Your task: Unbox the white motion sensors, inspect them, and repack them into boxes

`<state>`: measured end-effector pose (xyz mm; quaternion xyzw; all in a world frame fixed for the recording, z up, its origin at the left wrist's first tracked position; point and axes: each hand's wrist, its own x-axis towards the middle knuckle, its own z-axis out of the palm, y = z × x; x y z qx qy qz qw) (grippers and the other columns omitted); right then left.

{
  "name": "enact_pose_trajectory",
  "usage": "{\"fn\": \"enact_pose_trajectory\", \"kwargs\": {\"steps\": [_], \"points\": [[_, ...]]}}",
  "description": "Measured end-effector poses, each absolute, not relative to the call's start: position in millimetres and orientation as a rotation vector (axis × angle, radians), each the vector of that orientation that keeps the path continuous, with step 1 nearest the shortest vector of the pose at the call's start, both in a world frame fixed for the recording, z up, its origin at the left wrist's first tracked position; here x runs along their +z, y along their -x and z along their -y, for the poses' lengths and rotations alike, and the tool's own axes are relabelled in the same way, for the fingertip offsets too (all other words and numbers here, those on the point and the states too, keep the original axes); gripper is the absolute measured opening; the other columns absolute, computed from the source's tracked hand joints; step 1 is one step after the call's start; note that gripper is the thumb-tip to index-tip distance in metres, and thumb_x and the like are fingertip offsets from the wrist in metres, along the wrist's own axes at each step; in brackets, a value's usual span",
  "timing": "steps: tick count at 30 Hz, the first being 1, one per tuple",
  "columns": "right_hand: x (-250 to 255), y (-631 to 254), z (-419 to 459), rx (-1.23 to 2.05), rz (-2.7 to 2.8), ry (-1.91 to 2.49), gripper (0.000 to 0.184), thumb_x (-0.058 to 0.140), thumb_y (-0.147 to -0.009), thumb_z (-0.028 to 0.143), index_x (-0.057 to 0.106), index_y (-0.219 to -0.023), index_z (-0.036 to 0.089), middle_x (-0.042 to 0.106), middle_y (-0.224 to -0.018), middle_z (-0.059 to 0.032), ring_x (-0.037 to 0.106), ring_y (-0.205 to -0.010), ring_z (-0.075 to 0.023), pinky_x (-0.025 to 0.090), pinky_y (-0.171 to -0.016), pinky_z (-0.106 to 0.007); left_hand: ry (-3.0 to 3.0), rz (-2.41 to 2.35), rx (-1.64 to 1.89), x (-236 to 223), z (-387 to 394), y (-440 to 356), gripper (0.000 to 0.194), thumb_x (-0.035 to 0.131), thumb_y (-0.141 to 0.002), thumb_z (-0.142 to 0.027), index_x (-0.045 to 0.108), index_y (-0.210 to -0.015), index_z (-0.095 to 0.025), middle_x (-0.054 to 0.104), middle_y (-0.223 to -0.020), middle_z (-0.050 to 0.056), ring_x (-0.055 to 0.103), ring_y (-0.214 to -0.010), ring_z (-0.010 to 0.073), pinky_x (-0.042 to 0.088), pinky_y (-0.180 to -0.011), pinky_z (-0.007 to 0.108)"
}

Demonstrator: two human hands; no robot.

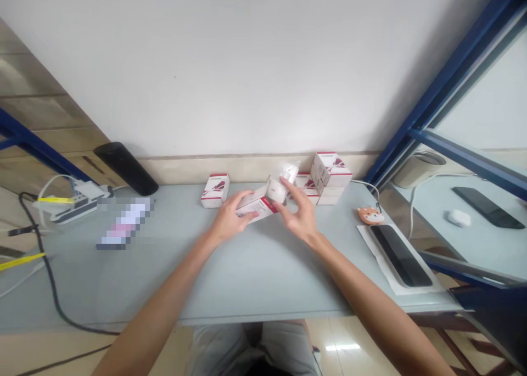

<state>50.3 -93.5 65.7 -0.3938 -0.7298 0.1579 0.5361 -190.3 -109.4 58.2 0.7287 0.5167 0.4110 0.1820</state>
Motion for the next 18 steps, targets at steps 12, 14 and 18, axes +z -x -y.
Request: {"fn": "enact_pose_trajectory", "kwargs": {"steps": [12,14,18], "points": [[77.8,-50.2,110.1,0.366,2.02,0.643,0.047,0.055,-0.104,0.04,0.059,-0.15,0.033,0.061,-0.139,-0.0099,0.058,-0.127,-0.0307,0.047,-0.108,-0.053,-1.745,-0.971,1.3,27.2,128.5,179.3,0.057,0.075,-0.093,-0.041,0.045,-0.139,-0.027,0.063,-0.132,0.011,0.066,-0.12,0.0305,0.055,-0.1,0.048],[77.9,-49.1,112.5,0.386,2.029,0.673,0.039,0.052,-0.106,0.038,0.067,-0.142,0.033,0.056,-0.145,-0.0094,0.054,-0.135,-0.0309,0.044,-0.112,-0.054,-1.75,-0.923,1.328,26.9,129.0,177.7,0.059,0.071,-0.096,-0.041,0.04,-0.144,-0.027,0.06,-0.137,0.013,0.064,-0.123,0.0309,0.055,-0.102,0.048],[69.1,-41.9,116.5,0.307,2.056,0.686,0.036,0.054,-0.105,0.031,0.067,-0.139,0.033,0.05,-0.151,-0.0108,0.052,-0.137,-0.0304,0.045,-0.113,-0.052,-1.865,-0.936,1.477,30.5,130.7,178.3,0.077,0.067,-0.098,-0.039,0.022,-0.159,-0.029,0.046,-0.154,0.016,0.052,-0.14,0.0342,0.045,-0.116,0.055]]}}
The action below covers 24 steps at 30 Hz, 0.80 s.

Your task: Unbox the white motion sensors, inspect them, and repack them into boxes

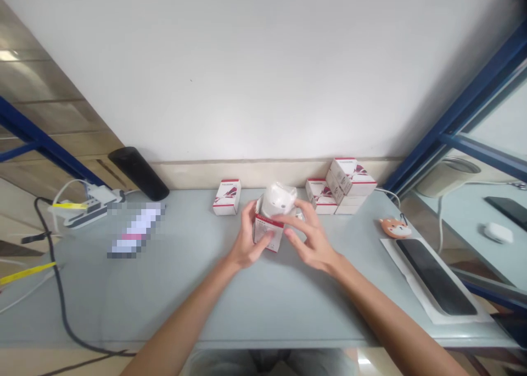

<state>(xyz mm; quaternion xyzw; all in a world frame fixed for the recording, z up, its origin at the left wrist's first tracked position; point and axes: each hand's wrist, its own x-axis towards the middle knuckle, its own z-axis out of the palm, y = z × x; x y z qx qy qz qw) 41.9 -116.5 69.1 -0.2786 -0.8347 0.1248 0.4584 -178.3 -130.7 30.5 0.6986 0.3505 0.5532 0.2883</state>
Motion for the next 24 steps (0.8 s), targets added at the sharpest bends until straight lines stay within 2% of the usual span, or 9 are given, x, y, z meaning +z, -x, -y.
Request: {"fn": "enact_pose_trajectory", "kwargs": {"steps": [3,5,7,9,11,15,19,22,24], "points": [[61.1,-37.5,117.2,0.274,2.028,0.633,0.061,0.057,-0.103,0.025,0.039,-0.161,0.03,0.057,-0.144,-0.0145,0.059,-0.131,-0.0285,0.051,-0.109,-0.05,-1.981,-1.002,1.577,34.0,132.6,179.6,0.081,0.065,-0.098,-0.04,0.018,-0.163,-0.029,0.041,-0.158,0.018,0.049,-0.143,0.0356,0.043,-0.118,0.057],[60.6,-36.5,118.6,0.289,2.004,0.645,0.069,0.058,-0.102,0.025,0.029,-0.164,0.029,0.062,-0.137,-0.0147,0.062,-0.125,-0.0285,0.053,-0.106,-0.05,-2.096,-1.045,1.587,35.3,133.6,180.1,0.079,0.064,-0.099,-0.04,0.02,-0.163,-0.028,0.042,-0.157,0.019,0.05,-0.143,0.0358,0.045,-0.117,0.057],[64.4,-36.6,121.3,0.304,2.009,0.685,0.059,0.058,-0.102,0.027,0.039,-0.158,0.028,0.062,-0.136,-0.0146,0.063,-0.124,-0.0294,0.053,-0.105,-0.051,-2.2,-1.06,1.606,36.2,134.0,180.4,0.076,0.062,-0.1,-0.04,0.021,-0.163,-0.029,0.045,-0.153,0.019,0.054,-0.139,0.0345,0.049,-0.113,0.055],[70.1,-37.1,124.3,0.307,2.024,0.725,0.04,0.056,-0.102,0.028,0.054,-0.143,0.028,0.058,-0.138,-0.0144,0.06,-0.127,-0.0305,0.052,-0.108,-0.053,-2.26,-1.063,1.663,38.0,134.1,181.1,0.072,0.06,-0.1,-0.04,0.023,-0.161,-0.029,0.05,-0.147,0.019,0.057,-0.133,0.033,0.052,-0.109,0.055],[74.9,-38.0,125.3,0.307,2.018,0.748,0.029,0.054,-0.103,0.028,0.061,-0.131,0.027,0.054,-0.14,-0.0142,0.057,-0.131,-0.0307,0.049,-0.111,-0.055,-2.298,-1.091,1.647,41.1,133.9,182.1,0.061,0.059,-0.1,-0.039,0.035,-0.156,-0.028,0.056,-0.138,0.017,0.058,-0.128,0.0324,0.053,-0.106,0.054],[75.6,-43.2,114.0,0.266,1.941,0.819,0.039,0.051,-0.104,0.028,0.053,-0.143,0.025,0.054,-0.14,-0.0162,0.057,-0.131,-0.0301,0.049,-0.111,-0.055,-2.333,-1.197,1.53,46.5,133.1,183.0,0.028,0.058,-0.099,-0.038,0.062,-0.124,-0.026,0.064,-0.118,0.013,0.061,-0.117,0.0306,0.056,-0.1,0.052],[60.1,-52.5,90.4,0.129,2.053,0.988,0.028,0.055,-0.103,0.026,0.063,-0.129,0.024,0.067,-0.126,-0.0121,0.061,-0.122,-0.0312,0.048,-0.108,-0.055,-2.327,-1.362,1.689,45.6,132.0,180.5,0.019,0.064,-0.098,-0.04,0.066,-0.108,-0.024,0.061,-0.114,0.011,0.062,-0.113,0.029,0.057,-0.097,0.049],[39.5,-54.5,77.3,0.015,2.271,1.009,0.03,0.064,-0.099,0.027,0.067,-0.128,0.022,0.071,-0.13,-0.0109,0.052,-0.137,-0.0378,0.043,-0.113,-0.06,-2.283,-1.49,1.71,45.8,132.1,178.5,0.019,0.063,-0.1,-0.04,0.067,-0.105,-0.022,0.058,-0.116,0.011,0.063,-0.115,0.0273,0.058,-0.098,0.045],[27.8,-52.3,73.6,-0.014,2.342,1.002,0.028,0.065,-0.097,0.021,0.069,-0.125,0.021,0.075,-0.124,-0.01,0.052,-0.137,-0.0379,0.041,-0.113,-0.06,-2.268,-1.537,1.678,47.2,132.7,177.2,0.019,0.061,-0.101,-0.04,0.067,-0.107,-0.022,0.057,-0.118,0.011,0.064,-0.116,0.0261,0.058,-0.099,0.043]]}}
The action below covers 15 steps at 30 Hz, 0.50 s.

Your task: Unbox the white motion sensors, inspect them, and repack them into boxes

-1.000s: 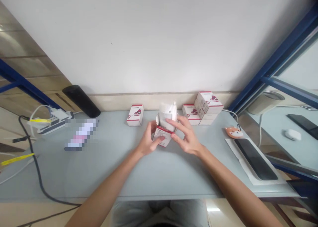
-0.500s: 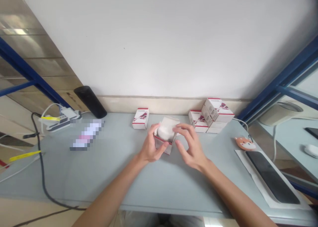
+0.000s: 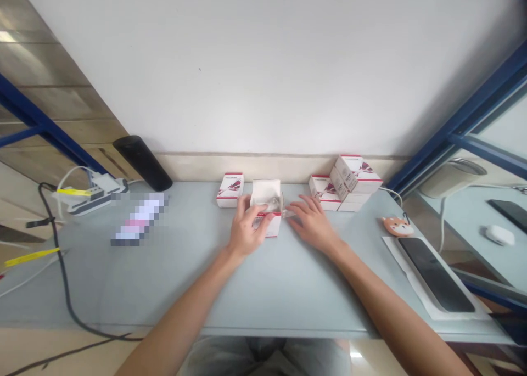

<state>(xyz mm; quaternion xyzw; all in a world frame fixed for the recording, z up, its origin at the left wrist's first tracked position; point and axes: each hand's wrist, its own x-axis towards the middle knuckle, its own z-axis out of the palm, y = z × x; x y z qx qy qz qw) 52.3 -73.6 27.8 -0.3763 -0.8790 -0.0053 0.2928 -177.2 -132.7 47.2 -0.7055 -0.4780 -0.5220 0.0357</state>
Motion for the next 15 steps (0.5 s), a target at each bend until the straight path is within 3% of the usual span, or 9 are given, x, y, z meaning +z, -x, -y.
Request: {"fn": "enact_pose_trajectory", "kwargs": {"steps": [4,7,11,15], "points": [[27.1,-48.0,75.0,-0.03,2.286,1.055,0.017,0.062,-0.096,0.013,0.071,-0.109,0.022,0.077,-0.104,-0.0082,0.065,-0.114,-0.0318,0.048,-0.099,-0.05,2.158,1.45,-1.594,47.8,133.0,174.1,0.034,0.065,-0.101,-0.039,0.06,-0.132,-0.027,0.056,-0.126,0.012,0.061,-0.123,0.027,0.056,-0.102,0.043],[49.2,-48.1,84.3,-0.059,2.008,1.047,0.013,0.061,-0.099,0.018,0.067,-0.109,0.023,0.075,-0.105,-0.0079,0.066,-0.099,-0.0275,0.051,-0.089,-0.045,2.14,1.381,-1.634,44.2,131.1,171.7,0.052,0.07,-0.098,-0.04,0.048,-0.143,-0.029,0.059,-0.127,0.012,0.06,-0.124,0.0276,0.055,-0.1,0.043],[87.9,-39.5,111.0,-0.06,1.671,0.899,0.015,0.059,-0.1,0.019,0.061,-0.112,0.027,0.068,-0.102,-0.0061,0.061,-0.076,-0.0198,0.053,-0.079,-0.039,2.118,1.242,-1.745,37.9,128.2,168.2,0.057,0.077,-0.093,-0.037,0.041,-0.135,-0.027,0.06,-0.116,0.009,0.063,-0.113,0.0249,0.055,-0.092,0.04],[105.3,-14.2,135.0,-0.085,1.856,0.854,0.023,0.056,-0.101,0.014,0.061,-0.118,0.028,0.07,-0.107,-0.0055,0.067,-0.09,-0.0206,0.053,-0.08,-0.035,2.123,1.215,-1.859,37.2,128.6,165.1,0.05,0.08,-0.088,-0.034,0.04,-0.116,-0.027,0.058,-0.105,0.003,0.064,-0.098,0.0207,0.055,-0.082,0.036]]}}
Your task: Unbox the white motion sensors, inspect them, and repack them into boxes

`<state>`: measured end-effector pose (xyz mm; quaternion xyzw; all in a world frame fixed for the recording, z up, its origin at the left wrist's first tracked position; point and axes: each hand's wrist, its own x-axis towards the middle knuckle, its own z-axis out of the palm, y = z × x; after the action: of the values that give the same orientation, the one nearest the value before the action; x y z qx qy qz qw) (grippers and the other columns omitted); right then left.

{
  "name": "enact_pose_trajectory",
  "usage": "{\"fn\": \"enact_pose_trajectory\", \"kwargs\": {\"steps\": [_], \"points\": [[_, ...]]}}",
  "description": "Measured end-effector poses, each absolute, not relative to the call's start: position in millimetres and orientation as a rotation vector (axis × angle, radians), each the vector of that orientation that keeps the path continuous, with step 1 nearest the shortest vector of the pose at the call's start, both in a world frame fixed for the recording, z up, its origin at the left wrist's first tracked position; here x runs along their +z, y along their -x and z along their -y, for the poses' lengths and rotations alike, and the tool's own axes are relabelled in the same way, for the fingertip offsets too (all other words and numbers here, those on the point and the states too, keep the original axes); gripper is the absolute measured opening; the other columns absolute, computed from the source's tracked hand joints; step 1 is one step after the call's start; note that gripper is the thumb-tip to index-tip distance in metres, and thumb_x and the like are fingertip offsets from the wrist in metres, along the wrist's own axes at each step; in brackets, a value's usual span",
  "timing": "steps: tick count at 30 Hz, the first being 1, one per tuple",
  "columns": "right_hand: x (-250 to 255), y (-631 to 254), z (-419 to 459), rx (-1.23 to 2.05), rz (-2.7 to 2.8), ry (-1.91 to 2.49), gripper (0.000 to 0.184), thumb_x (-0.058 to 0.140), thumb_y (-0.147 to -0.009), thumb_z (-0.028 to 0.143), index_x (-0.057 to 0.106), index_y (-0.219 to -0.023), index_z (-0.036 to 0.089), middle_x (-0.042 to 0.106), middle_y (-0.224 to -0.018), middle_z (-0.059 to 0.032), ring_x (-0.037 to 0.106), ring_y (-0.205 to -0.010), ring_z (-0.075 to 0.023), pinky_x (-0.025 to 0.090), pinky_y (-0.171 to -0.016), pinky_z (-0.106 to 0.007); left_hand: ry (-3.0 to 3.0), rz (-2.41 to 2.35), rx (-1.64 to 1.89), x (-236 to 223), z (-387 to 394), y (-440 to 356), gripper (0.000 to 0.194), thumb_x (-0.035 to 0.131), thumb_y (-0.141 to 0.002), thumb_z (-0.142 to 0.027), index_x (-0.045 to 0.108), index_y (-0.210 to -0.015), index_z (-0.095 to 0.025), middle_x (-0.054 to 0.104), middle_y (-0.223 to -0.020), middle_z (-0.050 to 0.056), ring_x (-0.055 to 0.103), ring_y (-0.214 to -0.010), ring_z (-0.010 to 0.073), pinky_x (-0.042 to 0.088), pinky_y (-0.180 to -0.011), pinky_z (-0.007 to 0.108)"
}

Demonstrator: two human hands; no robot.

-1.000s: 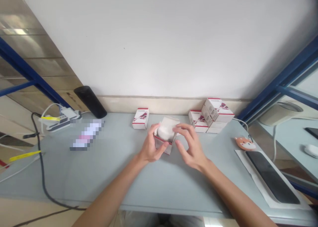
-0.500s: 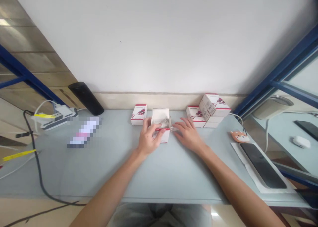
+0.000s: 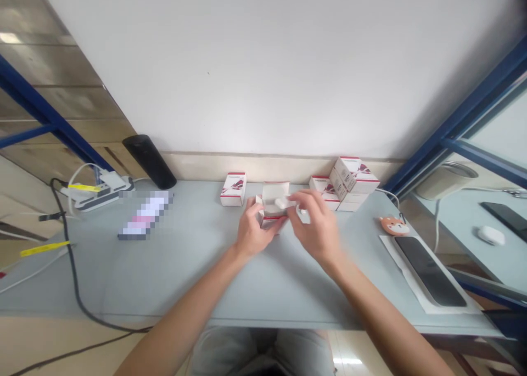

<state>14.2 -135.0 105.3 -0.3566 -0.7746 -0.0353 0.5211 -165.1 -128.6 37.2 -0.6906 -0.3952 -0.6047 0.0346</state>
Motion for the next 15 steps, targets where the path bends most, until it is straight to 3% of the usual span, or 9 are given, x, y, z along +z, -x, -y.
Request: {"fn": "enact_pose_trajectory", "kwargs": {"steps": [5,9,12,15], "points": [[106.8,10.4,137.2,-0.364,2.079,0.906,0.021,0.05,-0.103,0.01,0.065,-0.103,0.025,0.071,-0.098,-0.0053,0.062,-0.085,-0.0225,0.044,-0.075,-0.037,2.165,1.317,-1.879,44.3,133.9,166.5,0.038,0.08,-0.082,-0.027,0.043,-0.089,-0.025,0.054,-0.092,0.001,0.059,-0.082,0.0173,0.053,-0.068,0.03],[117.9,11.8,129.7,-0.396,2.235,0.816,0.02,0.051,-0.104,0.011,0.065,-0.094,0.023,0.071,-0.092,-0.0048,0.06,-0.086,-0.0234,0.039,-0.076,-0.039,2.211,1.361,-1.885,43.9,134.3,168.6,0.034,0.08,-0.078,-0.022,0.047,-0.088,-0.026,0.054,-0.082,0.0,0.058,-0.082,0.0205,0.054,-0.067,0.032],[123.2,6.7,123.2,-0.27,2.278,0.729,0.02,0.05,-0.106,0.012,0.066,-0.11,0.023,0.073,-0.096,-0.0042,0.062,-0.092,-0.0228,0.041,-0.08,-0.039,2.213,1.36,-1.887,39.2,132.4,168.1,0.036,0.08,-0.079,-0.023,0.047,-0.092,-0.027,0.056,-0.081,0.0,0.061,-0.087,0.0224,0.056,-0.072,0.036],[121.4,0.5,117.2,-0.2,2.263,0.733,0.024,0.05,-0.108,0.019,0.064,-0.126,0.023,0.074,-0.102,-0.0053,0.065,-0.096,-0.0233,0.043,-0.086,-0.039,2.199,1.294,-1.908,35.6,131.1,167.2,0.041,0.08,-0.083,-0.027,0.045,-0.105,-0.027,0.062,-0.096,0.003,0.064,-0.094,0.0227,0.058,-0.079,0.039]]}}
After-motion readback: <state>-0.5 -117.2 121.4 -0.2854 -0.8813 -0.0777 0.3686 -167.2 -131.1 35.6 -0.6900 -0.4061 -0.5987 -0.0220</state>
